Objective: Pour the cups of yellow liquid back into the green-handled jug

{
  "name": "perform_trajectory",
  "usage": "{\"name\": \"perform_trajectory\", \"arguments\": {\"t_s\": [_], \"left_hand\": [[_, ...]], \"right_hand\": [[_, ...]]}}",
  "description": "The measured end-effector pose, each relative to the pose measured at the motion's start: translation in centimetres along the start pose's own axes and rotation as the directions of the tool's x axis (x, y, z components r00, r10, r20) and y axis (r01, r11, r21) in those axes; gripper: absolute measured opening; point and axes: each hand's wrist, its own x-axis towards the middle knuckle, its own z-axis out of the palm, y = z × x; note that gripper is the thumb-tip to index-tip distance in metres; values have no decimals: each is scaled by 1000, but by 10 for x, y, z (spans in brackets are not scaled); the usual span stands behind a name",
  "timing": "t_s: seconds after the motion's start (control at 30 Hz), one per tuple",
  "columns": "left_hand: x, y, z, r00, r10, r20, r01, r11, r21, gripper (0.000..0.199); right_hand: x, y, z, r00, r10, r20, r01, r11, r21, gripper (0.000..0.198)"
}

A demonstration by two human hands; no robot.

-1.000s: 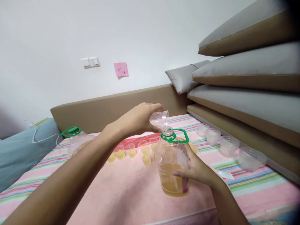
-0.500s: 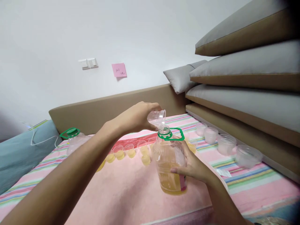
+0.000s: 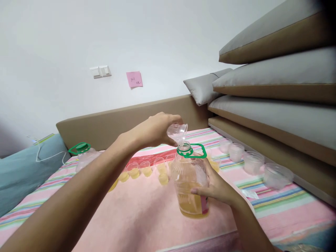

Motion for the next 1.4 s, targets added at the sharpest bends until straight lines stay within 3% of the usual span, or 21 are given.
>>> {"name": "perform_trajectory", "arguments": {"t_s": [0.3,0.53,0.73,0.93,1.4], "left_hand": [[-2,2,-4,999,43,7,-43,996,72,54],[1,-4,-4,992,127,15,-128,991,28,56],[2,-1,-5,991,133,19,-134,991,29,47],[2,-2,-6,991,134,16,-134,991,19,57],[4,-5,-3,980,200,0,-200,979,47,44]], "right_hand": [[0,-1,0,1000,-17,14,17,1000,6,99],[-1,0,0,1000,0,16,0,1000,4,101],[0,-1,0,999,-31,13,31,1000,2,101],[0,2,0,1000,-13,10,13,1000,-10,99],[-1,0,-1,1000,0,11,0,1000,-3,95]]}}
